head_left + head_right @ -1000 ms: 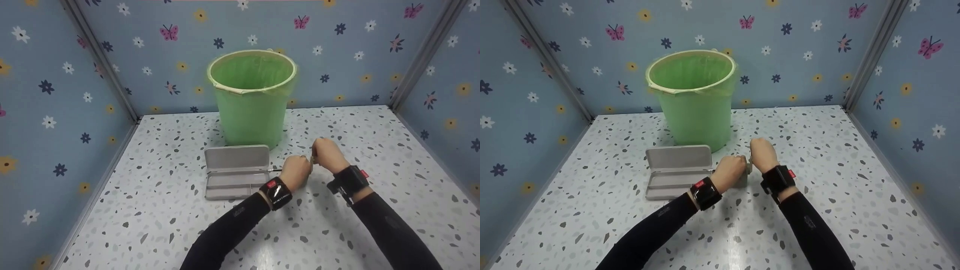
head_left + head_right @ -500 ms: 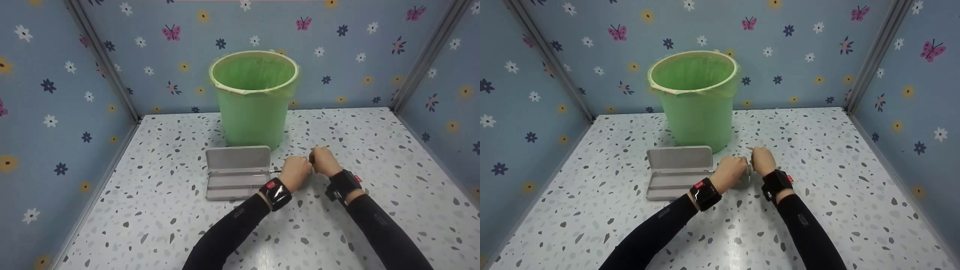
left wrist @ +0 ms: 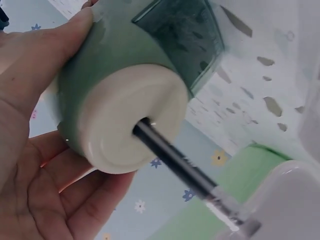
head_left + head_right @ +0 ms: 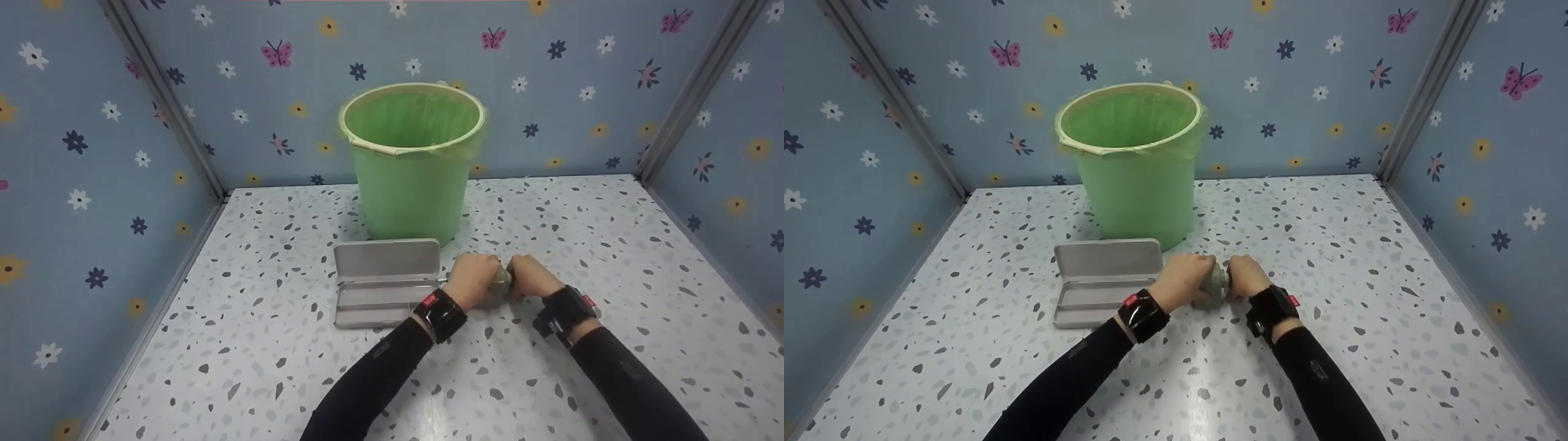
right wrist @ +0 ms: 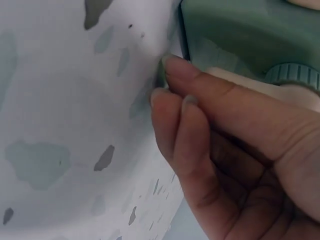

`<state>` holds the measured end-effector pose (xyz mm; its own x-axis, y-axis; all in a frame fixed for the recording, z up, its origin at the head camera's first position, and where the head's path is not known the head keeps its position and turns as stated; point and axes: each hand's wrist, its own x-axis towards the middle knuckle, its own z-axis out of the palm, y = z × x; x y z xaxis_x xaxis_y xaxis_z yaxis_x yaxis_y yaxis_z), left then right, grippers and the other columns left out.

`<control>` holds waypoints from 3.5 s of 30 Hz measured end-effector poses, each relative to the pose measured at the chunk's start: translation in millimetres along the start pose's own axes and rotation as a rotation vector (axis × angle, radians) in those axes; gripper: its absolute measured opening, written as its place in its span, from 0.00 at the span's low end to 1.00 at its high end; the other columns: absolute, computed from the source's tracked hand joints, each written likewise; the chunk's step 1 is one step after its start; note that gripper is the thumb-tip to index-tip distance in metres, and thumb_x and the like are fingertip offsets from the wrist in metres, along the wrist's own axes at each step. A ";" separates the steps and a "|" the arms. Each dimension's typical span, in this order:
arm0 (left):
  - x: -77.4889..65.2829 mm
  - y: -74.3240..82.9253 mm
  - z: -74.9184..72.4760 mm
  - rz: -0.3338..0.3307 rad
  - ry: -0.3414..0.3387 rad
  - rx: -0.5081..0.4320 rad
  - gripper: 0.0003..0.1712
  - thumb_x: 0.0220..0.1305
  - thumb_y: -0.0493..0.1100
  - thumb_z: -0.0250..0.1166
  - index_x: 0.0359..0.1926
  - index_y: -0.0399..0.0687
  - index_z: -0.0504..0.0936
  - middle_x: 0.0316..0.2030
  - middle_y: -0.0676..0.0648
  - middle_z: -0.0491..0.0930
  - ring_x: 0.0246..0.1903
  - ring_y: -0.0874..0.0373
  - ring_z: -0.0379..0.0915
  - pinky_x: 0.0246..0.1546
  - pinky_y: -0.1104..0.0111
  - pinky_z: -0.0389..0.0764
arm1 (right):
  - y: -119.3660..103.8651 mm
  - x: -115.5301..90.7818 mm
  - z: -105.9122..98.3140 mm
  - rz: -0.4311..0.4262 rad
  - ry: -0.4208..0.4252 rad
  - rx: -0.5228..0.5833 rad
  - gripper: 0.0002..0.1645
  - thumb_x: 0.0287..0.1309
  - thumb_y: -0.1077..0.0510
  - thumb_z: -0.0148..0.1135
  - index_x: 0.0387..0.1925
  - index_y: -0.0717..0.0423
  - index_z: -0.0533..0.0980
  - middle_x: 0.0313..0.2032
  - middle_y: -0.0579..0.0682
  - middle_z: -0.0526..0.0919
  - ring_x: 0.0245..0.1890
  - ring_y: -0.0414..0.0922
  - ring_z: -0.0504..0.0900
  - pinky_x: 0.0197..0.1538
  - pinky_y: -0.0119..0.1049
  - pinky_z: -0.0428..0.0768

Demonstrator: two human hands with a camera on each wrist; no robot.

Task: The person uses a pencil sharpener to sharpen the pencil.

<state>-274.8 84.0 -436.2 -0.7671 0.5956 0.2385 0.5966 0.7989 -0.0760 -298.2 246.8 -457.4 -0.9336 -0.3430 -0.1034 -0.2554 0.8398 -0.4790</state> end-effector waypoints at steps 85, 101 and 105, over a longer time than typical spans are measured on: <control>-40.3 -55.4 14.8 -0.131 0.029 -0.295 0.06 0.61 0.48 0.67 0.31 0.52 0.85 0.32 0.52 0.88 0.31 0.52 0.84 0.31 0.62 0.82 | -76.6 -15.8 12.1 -0.253 0.325 -0.213 0.20 0.31 0.74 0.73 0.33 0.65 0.78 0.31 0.59 0.82 0.33 0.55 0.80 0.41 0.50 0.82; -44.3 -61.3 14.8 -0.105 0.036 -0.301 0.06 0.60 0.48 0.68 0.31 0.51 0.85 0.30 0.52 0.87 0.32 0.53 0.83 0.33 0.62 0.82 | -77.9 -13.5 10.4 -0.202 0.278 -0.186 0.21 0.30 0.71 0.76 0.33 0.63 0.79 0.30 0.57 0.82 0.32 0.54 0.79 0.40 0.49 0.82; -44.7 -61.7 13.8 -0.112 0.022 -0.319 0.05 0.59 0.47 0.69 0.32 0.52 0.86 0.31 0.52 0.87 0.33 0.53 0.84 0.34 0.62 0.83 | -78.2 -14.1 10.7 -0.241 0.315 -0.197 0.20 0.28 0.74 0.73 0.31 0.64 0.78 0.28 0.58 0.82 0.30 0.54 0.79 0.37 0.48 0.81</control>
<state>-280.6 9.2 -455.5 -0.8291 0.5006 0.2492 0.5551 0.7907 0.2583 -262.4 181.4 -427.8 -0.8646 -0.4197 0.2763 -0.4900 0.8261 -0.2784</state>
